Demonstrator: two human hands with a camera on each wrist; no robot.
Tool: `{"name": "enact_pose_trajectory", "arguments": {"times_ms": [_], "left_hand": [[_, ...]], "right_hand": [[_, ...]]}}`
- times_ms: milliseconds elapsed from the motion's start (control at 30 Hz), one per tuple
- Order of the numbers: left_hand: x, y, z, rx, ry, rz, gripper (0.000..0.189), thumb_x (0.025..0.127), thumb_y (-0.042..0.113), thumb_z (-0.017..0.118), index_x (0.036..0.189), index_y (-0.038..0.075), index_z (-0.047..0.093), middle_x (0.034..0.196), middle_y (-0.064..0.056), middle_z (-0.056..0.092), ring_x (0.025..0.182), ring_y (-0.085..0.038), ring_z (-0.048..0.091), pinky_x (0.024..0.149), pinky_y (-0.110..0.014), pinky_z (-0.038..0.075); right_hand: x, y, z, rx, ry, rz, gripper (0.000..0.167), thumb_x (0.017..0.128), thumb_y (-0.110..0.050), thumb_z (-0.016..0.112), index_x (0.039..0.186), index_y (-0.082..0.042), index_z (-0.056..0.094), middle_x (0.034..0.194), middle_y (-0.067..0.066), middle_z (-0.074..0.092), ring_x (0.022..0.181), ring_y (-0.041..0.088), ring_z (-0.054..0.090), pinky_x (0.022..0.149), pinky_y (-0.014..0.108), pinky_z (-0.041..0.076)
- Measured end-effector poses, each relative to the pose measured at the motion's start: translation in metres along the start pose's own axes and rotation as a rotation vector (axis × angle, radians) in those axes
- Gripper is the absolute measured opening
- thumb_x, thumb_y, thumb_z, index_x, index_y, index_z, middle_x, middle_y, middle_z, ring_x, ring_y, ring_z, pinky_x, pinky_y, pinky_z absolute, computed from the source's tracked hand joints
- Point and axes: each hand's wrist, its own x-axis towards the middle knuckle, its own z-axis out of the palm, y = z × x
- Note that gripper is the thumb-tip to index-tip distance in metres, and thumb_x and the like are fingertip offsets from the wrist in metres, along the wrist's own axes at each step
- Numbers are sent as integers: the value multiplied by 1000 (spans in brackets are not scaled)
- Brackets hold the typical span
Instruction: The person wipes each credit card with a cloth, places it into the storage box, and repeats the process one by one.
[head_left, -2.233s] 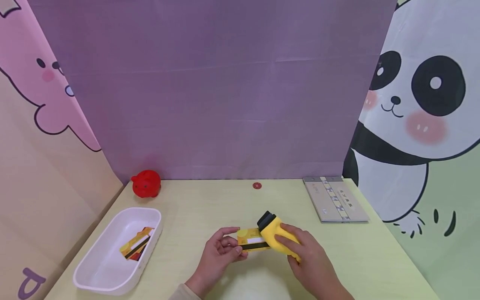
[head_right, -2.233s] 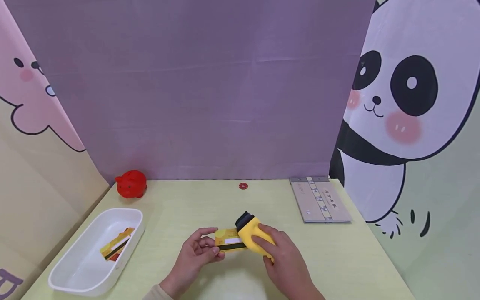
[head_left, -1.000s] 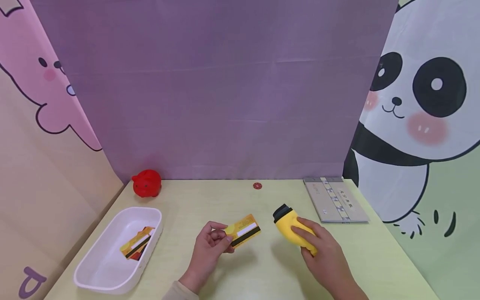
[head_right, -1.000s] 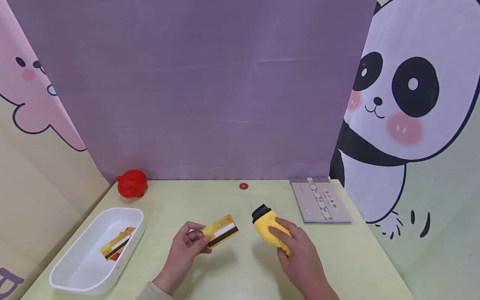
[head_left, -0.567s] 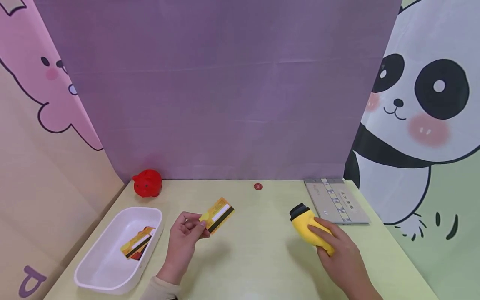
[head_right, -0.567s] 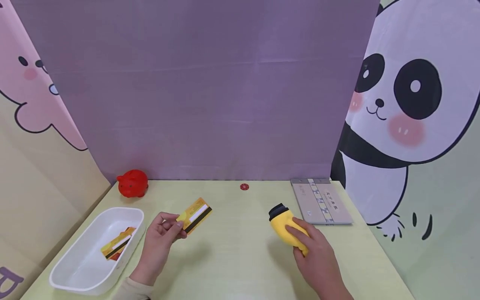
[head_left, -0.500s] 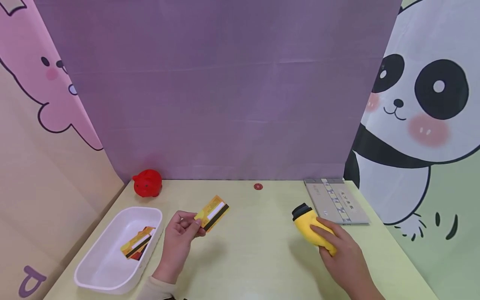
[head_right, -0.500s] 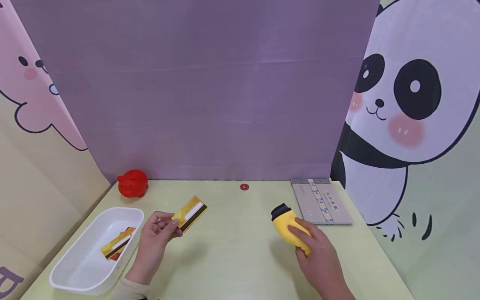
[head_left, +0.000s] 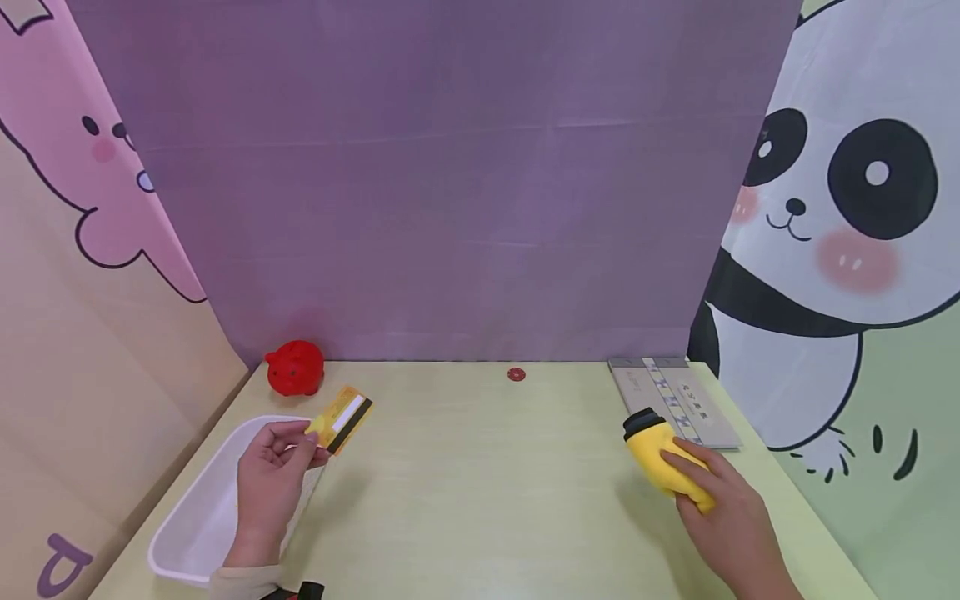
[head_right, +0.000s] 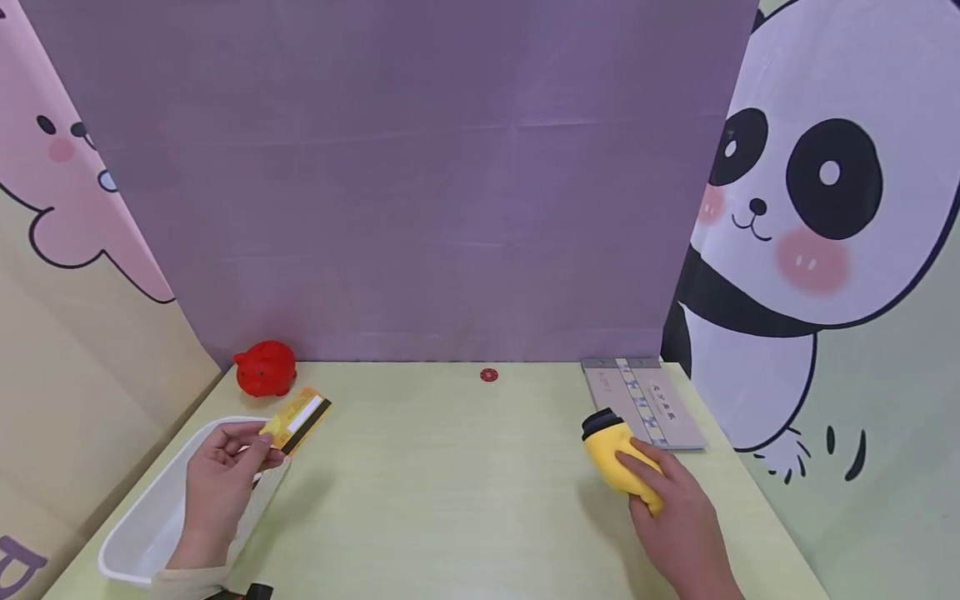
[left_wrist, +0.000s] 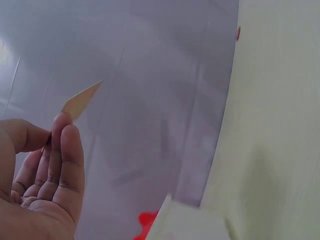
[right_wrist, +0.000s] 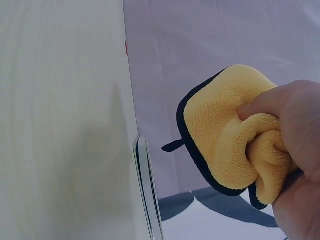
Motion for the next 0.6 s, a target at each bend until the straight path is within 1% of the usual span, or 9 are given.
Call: {"name": "enact_pose_trajectory", "arguments": {"times_ms": [33,167,267,333,467,500,533,567,600], "left_hand": [[2,0,-6,17,14,-8,24,96,-8,70,118,-10,61,86,-7,72,67,-17,74,69,-33,64],[7,0,-31,105,69,-47,26,96,-1,73,120,-6,64,89,-6,72,68,-16,75,68,-31,63],[10,0,-47,178,94,-93,30,96,5,75,124,-2,66,89,-4,70,69,-16,76,68,-28,63],[11,1,-55,222,95,-130,33,97,8,74,128,-1,66,88,-3,69,71,-16,76,69,-26,63],[12,0,-68,325,79,-186,37,99,12,72,133,1,64,89,-1,70,74,-16,77,71,-24,62],[12,-1,-70,358,75,-197,37,100,13,72,134,1,64,89,-1,71,74,-16,77,71,-22,62],[13,-1,-72,388,73,-210,37,100,14,71,134,2,63,91,-1,70,75,-15,77,71,-22,62],[13,-1,-74,406,65,-216,37,101,13,71,135,1,63,92,-2,71,75,-16,77,71,-22,62],[13,-2,-76,424,55,-224,37,101,13,70,135,1,62,93,-3,72,75,-16,77,71,-22,62]], "right_hand": [[0,2,-1,-1,6,-2,58,76,7,82,128,-16,76,141,4,62,121,38,61,95,38,56],[-3,8,-5,-9,7,18,58,75,8,83,128,-15,75,141,6,62,118,39,62,94,39,57],[-4,12,-9,-13,-19,61,58,78,7,82,131,-14,74,142,8,60,120,42,60,92,60,55],[-5,16,-11,-14,-25,77,58,79,7,82,132,-13,73,142,9,60,119,43,60,92,62,54],[-8,28,-15,-29,-13,77,58,79,6,82,133,-14,73,142,8,60,119,43,61,96,50,55],[-9,31,-17,-34,-12,80,59,79,5,83,133,-15,73,142,8,60,119,43,61,99,40,55],[-9,34,-18,-39,-12,84,59,79,5,83,133,-15,72,142,8,60,119,44,61,98,41,56],[-10,38,-20,-41,-15,92,59,79,5,83,134,-15,72,142,8,60,120,44,60,100,30,54],[-11,41,-22,-41,-21,104,60,79,5,82,135,-14,71,143,10,59,120,46,60,98,39,56]]}}
